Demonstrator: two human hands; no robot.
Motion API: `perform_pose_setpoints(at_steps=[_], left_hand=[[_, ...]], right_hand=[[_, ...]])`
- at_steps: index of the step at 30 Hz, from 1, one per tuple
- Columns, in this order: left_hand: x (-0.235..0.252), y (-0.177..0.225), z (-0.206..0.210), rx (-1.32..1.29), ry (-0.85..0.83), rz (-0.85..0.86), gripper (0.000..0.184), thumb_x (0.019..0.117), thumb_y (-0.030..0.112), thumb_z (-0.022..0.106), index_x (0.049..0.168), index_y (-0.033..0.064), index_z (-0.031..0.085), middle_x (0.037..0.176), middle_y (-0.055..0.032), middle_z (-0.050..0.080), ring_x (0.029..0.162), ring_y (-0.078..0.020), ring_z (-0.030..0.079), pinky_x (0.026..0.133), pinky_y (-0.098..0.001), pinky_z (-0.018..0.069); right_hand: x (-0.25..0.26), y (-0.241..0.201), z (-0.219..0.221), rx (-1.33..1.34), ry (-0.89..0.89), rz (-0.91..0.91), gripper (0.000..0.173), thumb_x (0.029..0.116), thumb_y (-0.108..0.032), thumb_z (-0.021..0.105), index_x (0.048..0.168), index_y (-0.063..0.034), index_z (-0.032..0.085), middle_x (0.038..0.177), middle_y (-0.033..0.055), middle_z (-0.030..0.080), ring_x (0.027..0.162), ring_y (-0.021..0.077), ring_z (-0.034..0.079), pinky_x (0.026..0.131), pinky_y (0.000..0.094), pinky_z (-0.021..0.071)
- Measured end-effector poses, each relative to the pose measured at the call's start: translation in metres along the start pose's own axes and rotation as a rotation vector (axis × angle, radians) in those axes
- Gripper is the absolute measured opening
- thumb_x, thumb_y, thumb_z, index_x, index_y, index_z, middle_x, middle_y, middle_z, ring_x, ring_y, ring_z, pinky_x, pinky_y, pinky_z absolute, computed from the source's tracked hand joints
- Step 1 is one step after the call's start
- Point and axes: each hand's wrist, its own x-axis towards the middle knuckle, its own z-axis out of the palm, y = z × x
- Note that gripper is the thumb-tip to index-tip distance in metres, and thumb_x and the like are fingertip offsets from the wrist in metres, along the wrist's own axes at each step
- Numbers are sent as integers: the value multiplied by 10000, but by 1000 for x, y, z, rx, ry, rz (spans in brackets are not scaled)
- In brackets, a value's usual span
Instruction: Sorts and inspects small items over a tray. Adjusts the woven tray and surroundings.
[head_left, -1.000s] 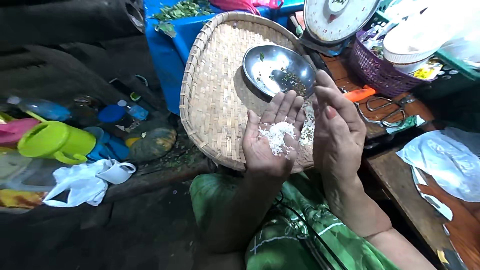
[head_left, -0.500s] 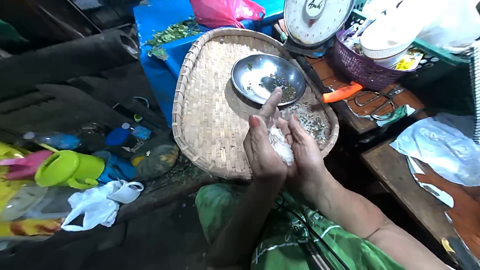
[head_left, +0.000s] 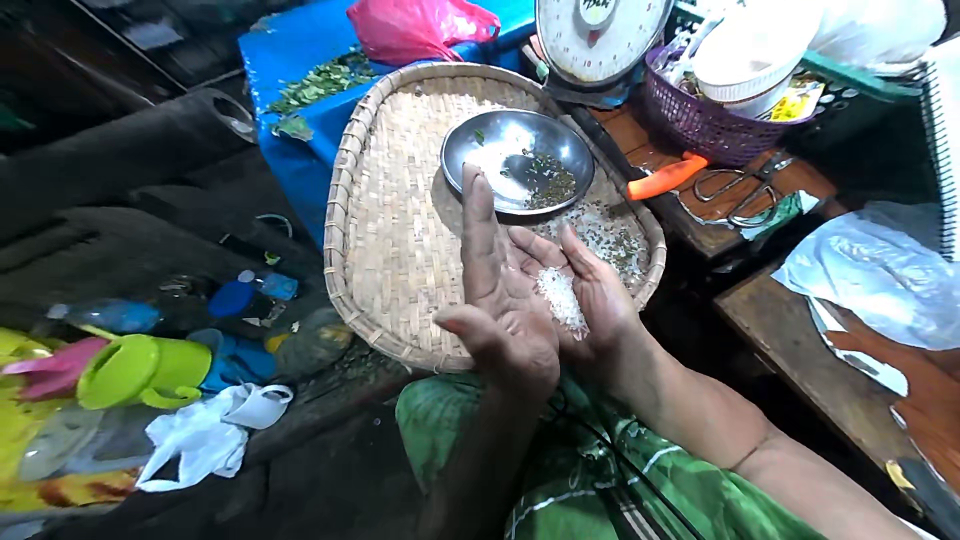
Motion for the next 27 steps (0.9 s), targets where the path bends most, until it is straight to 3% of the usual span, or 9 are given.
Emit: perform_pose_setpoints(at_steps=[4,7,10,12,14,17,19,23,27], left_hand=[[1,2,1,102,-142,-47,983,923,806,156,1594,92,233,1646,-40,303,1520,-187,261,1233,-378,236],[3,5,-3,195,-153,-75,710,1075,521,274,1593,54,140,1648,-45,287,1494,-177,312,1219,-375,302],[6,8,-10,245,-120,-46,509,1097,277,344,1520,-5,326,1589,-81,395,1440,-183,409,1179,-366,373],[7,11,-19,402,-106,19,364,1079,203,428,1300,-37,588,1500,-127,507,1405,-214,465,1163,-381,402],[9,15,-29,603,-170,39,250,1041,191,523,1079,38,718,1466,-140,542,1425,-255,445,1208,-466,342],[9,19,-39,766,-310,15,169,977,175,603,1013,92,745,1470,-154,540,1475,-322,369,1235,-601,207],[8,19,-42,805,-386,-14,151,948,168,619,985,102,750,1451,-154,555,1475,-336,362,1224,-635,180],[6,19,-46,881,-480,-62,172,925,168,610,994,124,762,1447,-129,567,1480,-328,359,1202,-691,132],[5,19,-47,923,-490,-65,199,922,185,609,1031,129,767,1479,-153,532,1481,-339,357,1197,-699,130]], right_hand=[[2,0,-1,43,-42,11,649,1086,-542,188,1364,-109,584,1290,69,659,1208,156,628,1027,344,517],[0,-2,0,45,-75,20,635,1085,-549,203,1337,-124,602,1245,44,676,1163,125,644,994,309,532],[-2,-6,4,85,-28,44,621,1085,-546,236,1325,-106,603,1243,51,682,1157,130,655,982,298,536],[-2,-8,6,134,-40,42,616,1091,-531,254,1300,-70,604,1223,82,696,1130,157,682,984,307,547],[-2,-9,8,148,-42,47,610,1087,-535,276,1231,-73,647,1116,72,710,1035,146,699,950,297,561],[-2,-10,5,103,-23,77,606,1080,-544,307,1297,-91,646,1191,73,700,1068,132,687,900,265,570],[-3,-10,3,95,-45,102,601,1077,-546,315,1368,-112,613,1264,63,679,1147,128,661,952,283,556],[-6,-10,4,82,-31,102,550,1068,-552,353,1295,-148,648,1171,21,710,1048,74,687,859,242,578],[-6,-10,2,101,-68,107,573,1068,-558,348,1315,-129,636,1225,42,696,1115,97,672,927,267,564]])
